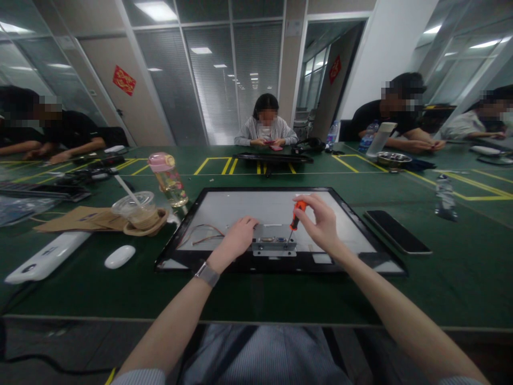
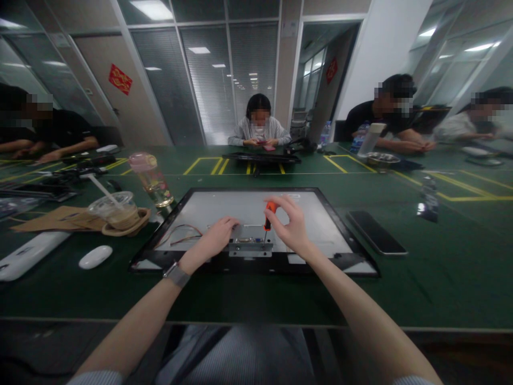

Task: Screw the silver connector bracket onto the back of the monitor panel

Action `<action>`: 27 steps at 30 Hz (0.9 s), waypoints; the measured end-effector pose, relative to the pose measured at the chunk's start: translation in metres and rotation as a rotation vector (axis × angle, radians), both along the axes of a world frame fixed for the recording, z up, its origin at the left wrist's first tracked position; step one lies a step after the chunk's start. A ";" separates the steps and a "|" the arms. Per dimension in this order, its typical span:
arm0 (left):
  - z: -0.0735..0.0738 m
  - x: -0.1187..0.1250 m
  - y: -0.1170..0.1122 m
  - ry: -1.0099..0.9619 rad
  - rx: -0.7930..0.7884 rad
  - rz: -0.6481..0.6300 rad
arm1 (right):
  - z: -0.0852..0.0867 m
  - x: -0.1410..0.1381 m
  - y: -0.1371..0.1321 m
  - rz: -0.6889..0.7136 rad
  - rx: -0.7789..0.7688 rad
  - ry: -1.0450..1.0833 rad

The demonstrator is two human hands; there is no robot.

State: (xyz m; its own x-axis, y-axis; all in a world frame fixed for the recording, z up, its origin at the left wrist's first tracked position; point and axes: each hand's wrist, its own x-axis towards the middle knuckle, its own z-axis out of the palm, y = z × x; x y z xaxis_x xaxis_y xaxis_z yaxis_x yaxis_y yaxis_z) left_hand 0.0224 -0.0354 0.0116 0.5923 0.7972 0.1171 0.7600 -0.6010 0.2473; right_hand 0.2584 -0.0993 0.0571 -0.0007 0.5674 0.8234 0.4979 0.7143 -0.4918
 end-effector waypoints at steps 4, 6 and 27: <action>-0.001 0.000 0.000 -0.007 0.012 -0.009 | 0.001 0.000 0.002 0.022 -0.018 0.061; 0.001 0.000 0.000 0.004 0.010 -0.008 | 0.002 0.001 0.002 0.056 -0.049 0.124; 0.007 0.003 -0.004 0.051 0.006 -0.009 | 0.006 0.003 0.004 0.557 -0.475 0.403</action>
